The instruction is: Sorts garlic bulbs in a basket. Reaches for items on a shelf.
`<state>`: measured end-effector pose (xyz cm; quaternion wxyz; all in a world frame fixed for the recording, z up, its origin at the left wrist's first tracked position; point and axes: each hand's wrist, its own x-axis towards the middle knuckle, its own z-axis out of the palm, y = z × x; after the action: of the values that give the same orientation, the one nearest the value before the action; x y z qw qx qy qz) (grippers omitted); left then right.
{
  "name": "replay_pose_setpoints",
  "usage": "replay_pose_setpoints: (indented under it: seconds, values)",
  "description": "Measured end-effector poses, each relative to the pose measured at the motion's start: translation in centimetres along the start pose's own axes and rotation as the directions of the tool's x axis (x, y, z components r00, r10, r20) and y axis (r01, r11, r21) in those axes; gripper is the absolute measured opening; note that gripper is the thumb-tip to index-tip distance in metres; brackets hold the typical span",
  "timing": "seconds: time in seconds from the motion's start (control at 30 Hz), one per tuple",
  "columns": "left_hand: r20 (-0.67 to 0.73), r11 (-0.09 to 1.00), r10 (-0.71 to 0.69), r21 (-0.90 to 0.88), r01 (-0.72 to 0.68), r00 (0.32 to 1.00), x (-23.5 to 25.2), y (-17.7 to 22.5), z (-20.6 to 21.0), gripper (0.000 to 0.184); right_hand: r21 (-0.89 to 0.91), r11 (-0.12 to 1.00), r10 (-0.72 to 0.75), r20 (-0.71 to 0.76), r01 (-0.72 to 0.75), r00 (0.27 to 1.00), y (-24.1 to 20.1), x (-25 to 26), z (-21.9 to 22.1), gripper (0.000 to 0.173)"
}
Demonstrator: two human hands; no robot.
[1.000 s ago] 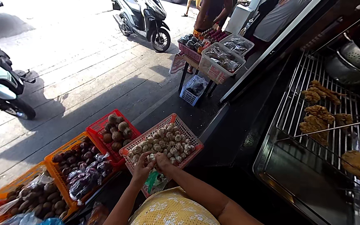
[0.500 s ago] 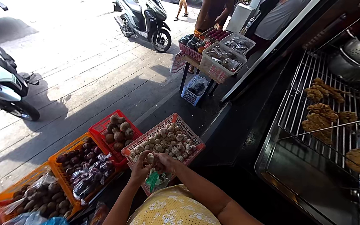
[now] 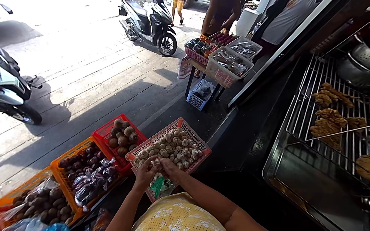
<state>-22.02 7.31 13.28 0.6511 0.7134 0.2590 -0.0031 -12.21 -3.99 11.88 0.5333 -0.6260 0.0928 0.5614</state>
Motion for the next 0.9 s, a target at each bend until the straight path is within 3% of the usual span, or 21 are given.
replay_pose_setpoints:
  seconds: [0.3,0.4,0.5,0.57,0.67,0.77,0.9]
  values:
    - [-0.047,0.983,-0.061,-0.178,0.052,0.997,0.1,0.4,2.0,0.044,-0.271,0.951,-0.197,-0.167,0.147,0.966,0.0,-0.6,0.3,0.039]
    - [-0.051,0.999,0.021,0.033,-0.019,0.999,0.4,0.3,2.4,0.044,-0.335,0.928,-0.225,-0.161,0.162,0.961,0.1,0.0,-0.7,0.033]
    - [-0.008,0.961,0.108,0.257,-0.103,0.994,0.7,0.5,2.4,0.044,-0.246,0.962,-0.157,-0.138,0.12,0.978,0.2,-0.5,-1.3,0.032]
    - [0.008,0.939,0.089,0.333,-0.087,0.996,1.2,0.3,2.3,0.044,-0.2,0.974,-0.128,-0.11,0.104,0.986,-0.5,-1.2,-2.0,0.035]
    - [-0.026,0.932,-0.086,0.352,0.089,0.996,1.9,-0.5,2.0,0.051,-0.039,0.993,-0.118,-0.075,0.115,0.99,-1.8,-1.8,-3.5,0.029]
    - [-0.121,0.927,-0.262,0.244,0.285,0.957,2.8,-1.9,1.6,0.065,0.142,0.986,-0.075,-0.082,0.086,0.994,-2.7,-1.7,-6.3,0.026]
    - [-0.166,0.895,-0.367,0.204,0.396,0.915,4.4,-3.0,1.4,0.049,0.247,0.968,0.009,-0.172,0.035,0.985,-2.2,-0.9,-10.5,0.027]
